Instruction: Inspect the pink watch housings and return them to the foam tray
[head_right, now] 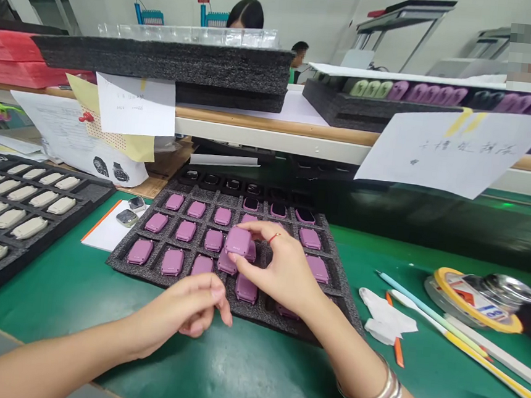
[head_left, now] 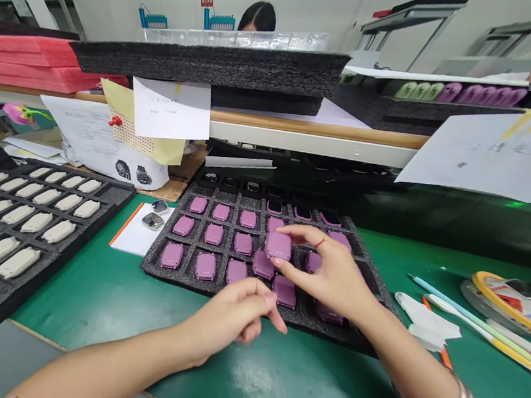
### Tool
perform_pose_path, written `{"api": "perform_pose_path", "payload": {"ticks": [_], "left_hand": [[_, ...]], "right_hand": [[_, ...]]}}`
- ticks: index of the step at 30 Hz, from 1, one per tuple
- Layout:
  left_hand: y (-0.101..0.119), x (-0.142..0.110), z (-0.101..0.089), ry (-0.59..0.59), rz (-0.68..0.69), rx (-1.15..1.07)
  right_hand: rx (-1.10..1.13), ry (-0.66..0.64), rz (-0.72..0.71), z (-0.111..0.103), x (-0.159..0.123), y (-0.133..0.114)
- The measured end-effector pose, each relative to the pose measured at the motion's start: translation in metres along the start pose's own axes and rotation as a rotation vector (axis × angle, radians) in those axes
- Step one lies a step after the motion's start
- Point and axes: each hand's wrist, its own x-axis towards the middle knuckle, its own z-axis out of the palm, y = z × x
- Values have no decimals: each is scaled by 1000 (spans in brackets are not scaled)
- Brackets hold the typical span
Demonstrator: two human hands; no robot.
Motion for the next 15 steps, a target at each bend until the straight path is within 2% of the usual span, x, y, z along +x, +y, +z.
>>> {"api": "perform_pose_path", "payload": {"ticks": [2,5,9,12,15], "left_hand": [[-5,-2,3,-70,-44,113],[-10,-6,7,-154,-90,210],[-10,-11,9,-156,-99,266],[-8,-13,8,-125,-92,324],[-9,-11,6,-99,-76,366]], "right_hand": [[-49,-139,27,6,0,6],[-122,-295,24,9,3,0],[-237,-471,19,3,26,-13],[-237,-511,15,3,59,-9],[-281,-425,75,15,97,10]]}}
